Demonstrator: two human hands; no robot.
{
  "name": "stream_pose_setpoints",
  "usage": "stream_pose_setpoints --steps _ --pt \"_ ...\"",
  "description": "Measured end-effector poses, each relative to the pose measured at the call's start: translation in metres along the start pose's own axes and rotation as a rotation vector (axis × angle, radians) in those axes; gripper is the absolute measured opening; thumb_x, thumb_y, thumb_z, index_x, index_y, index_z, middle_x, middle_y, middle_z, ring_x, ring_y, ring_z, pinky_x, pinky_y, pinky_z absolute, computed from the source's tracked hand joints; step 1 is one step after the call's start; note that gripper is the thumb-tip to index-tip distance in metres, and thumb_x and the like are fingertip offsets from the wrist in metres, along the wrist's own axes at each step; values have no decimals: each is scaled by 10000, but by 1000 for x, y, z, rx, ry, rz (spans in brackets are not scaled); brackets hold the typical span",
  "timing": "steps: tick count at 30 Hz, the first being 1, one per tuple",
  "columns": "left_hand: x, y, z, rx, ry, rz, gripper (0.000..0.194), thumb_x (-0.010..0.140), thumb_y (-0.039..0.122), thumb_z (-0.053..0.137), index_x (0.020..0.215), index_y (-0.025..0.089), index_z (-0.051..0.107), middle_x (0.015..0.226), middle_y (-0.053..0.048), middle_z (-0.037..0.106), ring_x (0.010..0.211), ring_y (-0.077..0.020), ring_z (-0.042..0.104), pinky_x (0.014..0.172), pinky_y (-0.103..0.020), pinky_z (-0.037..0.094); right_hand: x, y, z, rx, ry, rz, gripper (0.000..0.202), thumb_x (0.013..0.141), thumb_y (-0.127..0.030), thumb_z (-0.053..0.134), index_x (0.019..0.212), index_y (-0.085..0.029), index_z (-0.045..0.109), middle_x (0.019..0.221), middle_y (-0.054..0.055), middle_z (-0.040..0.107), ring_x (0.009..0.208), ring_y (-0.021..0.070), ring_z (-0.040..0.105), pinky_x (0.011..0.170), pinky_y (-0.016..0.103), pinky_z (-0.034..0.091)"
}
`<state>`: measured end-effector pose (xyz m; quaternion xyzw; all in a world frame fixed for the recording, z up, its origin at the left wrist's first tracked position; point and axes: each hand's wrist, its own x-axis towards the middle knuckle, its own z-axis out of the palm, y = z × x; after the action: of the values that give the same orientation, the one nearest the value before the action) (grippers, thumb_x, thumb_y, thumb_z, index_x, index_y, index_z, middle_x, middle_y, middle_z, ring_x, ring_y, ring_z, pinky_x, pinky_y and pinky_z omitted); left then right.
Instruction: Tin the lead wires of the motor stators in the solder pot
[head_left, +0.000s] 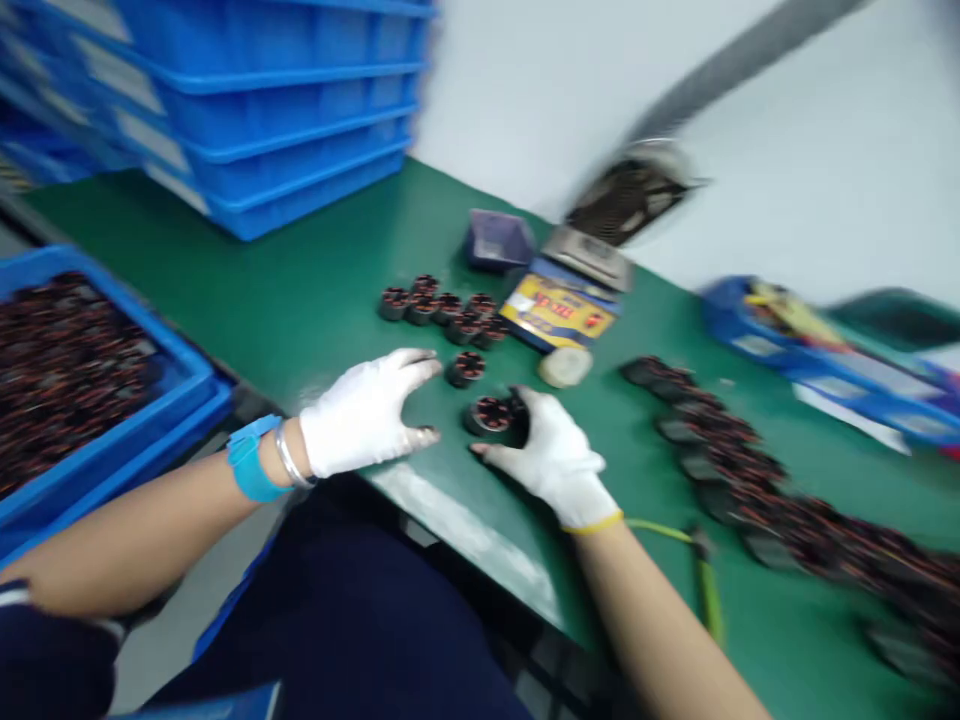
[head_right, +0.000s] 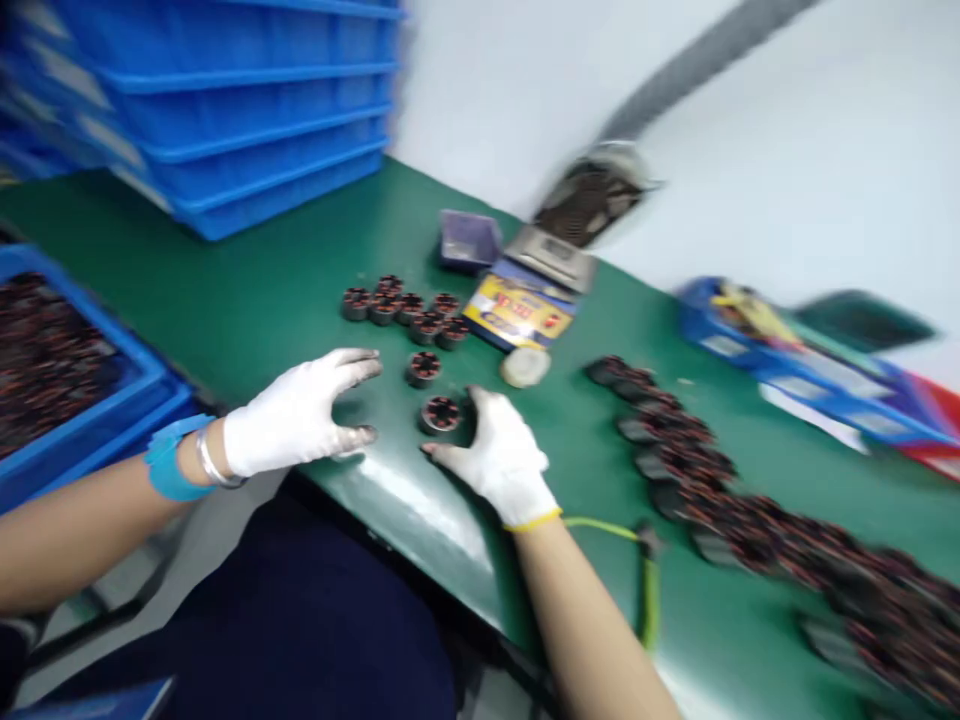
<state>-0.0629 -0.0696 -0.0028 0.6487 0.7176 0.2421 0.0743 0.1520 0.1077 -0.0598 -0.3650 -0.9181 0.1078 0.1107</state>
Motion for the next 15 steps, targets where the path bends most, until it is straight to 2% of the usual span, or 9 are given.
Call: stream_pose_setpoints --steps 3,6,9,11,15 --pt "36 21 11 92 -68 -10 748 787 479 711 1438 177 500 1524 -144 496 1250 -338 621 1038 -415 528 -5 10 -2 34 -8 -57 712 766 -582 709 1329 -168 578 1280 150 635 1138 313 645 991 435 539" --pt "60 38 16 202 -152 -22 639 803 445 683 1375 203 532 1446 -123 565 1107 -329 693 924 -405 571 1 9 0 82 -20 -156 491 845 -505 651 1229 -200 638 1237 116 646 1108 279 646 957 400 545" --pt "73 49 18 256 -217 -55 563 831 471 635 1312 189 550 1296 -139 634 949 -326 731 778 -412 587 8 4 2 121 -16 -228 414 880 -491 608 1172 -203 664 1193 113 661 1076 273 652 932 397 550" --pt "77 52 19 255 -229 -54 533 849 463 607 1293 175 549 1228 -145 646 912 -317 731 730 -400 578 8 5 5 143 5 -257 394 897 -486 574 1138 -192 674 1127 118 678 1000 265 673 880 392 568" --pt "81 46 30 197 -264 73 494 863 463 604 1256 165 571 1162 -132 666 924 -294 717 696 -364 557 12 21 16 161 39 -310 450 866 -542 544 1090 -178 681 1042 135 704 890 284 708 781 415 605"
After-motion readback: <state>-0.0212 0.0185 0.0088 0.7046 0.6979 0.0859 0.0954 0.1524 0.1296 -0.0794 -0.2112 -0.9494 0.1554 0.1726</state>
